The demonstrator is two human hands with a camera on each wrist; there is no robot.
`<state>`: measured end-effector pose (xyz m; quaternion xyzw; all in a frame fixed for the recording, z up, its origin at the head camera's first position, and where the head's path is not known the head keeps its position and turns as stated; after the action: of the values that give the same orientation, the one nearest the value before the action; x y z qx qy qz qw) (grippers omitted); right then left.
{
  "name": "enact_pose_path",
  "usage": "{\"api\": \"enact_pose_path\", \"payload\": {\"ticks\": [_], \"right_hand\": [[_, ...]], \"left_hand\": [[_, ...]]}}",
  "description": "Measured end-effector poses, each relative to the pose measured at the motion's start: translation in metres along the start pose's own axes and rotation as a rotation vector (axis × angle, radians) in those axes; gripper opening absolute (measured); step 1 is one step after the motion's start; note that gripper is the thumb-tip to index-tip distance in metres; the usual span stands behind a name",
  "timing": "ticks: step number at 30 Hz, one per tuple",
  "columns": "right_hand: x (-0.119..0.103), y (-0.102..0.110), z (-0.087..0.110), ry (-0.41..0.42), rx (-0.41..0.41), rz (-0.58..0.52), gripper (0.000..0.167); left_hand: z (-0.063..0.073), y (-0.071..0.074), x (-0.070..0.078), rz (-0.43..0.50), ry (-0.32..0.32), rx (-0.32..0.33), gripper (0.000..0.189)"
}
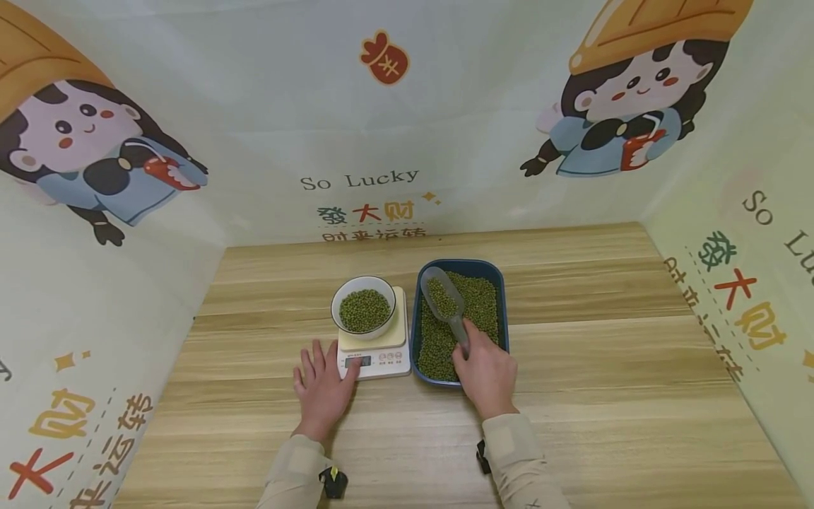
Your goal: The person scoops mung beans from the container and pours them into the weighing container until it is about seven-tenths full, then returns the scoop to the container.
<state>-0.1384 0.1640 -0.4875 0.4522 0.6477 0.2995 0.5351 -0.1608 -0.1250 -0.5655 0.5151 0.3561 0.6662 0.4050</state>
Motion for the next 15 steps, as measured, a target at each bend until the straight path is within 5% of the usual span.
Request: {"api": "enact_pose_path", "payload": {"ticks": [15], "right_hand": [[0.0009,-0.0002,-0.0006,-0.01,-0.01,-0.011,0.04]], "left_hand": [[0.0017,0.0031,0.0025,-0.006,-0.001,0.009,0.075]]}}
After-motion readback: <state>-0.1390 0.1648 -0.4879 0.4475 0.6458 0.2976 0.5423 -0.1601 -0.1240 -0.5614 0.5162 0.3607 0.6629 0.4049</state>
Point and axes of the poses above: each hand's wrist, its own z-axis away from the middle knuckle, its own y-axis out of the back of the hand, x = y × z, the point moved 7 cm from there along -z, towards the middle knuckle, and after that the axes turned 9 degrees about -x, right-handed, at the moved point
